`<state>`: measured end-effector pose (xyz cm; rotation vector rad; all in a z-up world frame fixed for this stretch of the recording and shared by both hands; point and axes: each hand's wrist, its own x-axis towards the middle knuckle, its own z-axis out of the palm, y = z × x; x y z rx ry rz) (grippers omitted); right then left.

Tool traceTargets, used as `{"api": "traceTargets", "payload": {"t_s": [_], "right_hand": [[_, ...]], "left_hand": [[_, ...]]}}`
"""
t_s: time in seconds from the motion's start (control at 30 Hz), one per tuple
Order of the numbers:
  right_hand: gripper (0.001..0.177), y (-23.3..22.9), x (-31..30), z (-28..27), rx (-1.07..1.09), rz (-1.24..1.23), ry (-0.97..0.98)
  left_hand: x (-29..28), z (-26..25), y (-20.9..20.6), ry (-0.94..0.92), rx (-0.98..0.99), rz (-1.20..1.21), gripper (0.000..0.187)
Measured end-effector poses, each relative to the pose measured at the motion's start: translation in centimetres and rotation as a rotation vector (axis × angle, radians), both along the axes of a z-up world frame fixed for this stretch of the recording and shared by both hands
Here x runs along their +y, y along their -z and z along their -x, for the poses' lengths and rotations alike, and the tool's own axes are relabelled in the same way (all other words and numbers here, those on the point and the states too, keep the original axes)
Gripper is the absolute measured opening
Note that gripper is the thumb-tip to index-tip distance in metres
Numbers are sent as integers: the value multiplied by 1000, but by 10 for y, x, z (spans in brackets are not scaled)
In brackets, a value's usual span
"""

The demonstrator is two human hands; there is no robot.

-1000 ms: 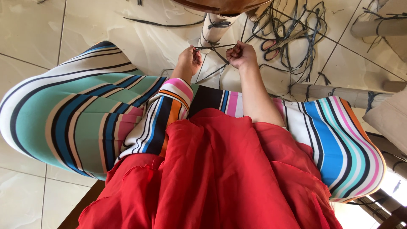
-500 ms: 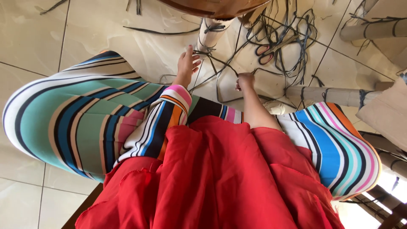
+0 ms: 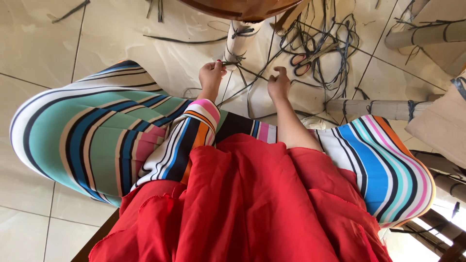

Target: Wrapping the legs of a wooden chair with thin strips of material for protection or decoration.

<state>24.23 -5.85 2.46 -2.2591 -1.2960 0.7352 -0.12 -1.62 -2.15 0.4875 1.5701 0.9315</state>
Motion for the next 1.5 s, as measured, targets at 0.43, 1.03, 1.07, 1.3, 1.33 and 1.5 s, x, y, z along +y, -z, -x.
{"api": "traceTargets", "payload": {"t_s": [0.43,1.03,1.07,1.3,1.33,1.5], "right_hand": [[41,26,-10,9,3,148,-263],[39,76,-13,-11,39,375,-226],[40,63,-17,-7,142,390,-193],[35,64,-13,-9,189,380,-180],[34,65,-12,-9,187,386,-180],[33,53,-15,-4,198,389,-182]], "left_hand": [[-12,9,5,130,6,-67,25],[-8,7,16,207,125,-16,14],[-7,5,23,199,120,-14,14],[0,3,32,146,229,20,26],[1,2,32,139,235,17,27],[0,1,38,103,240,-18,29]]}}
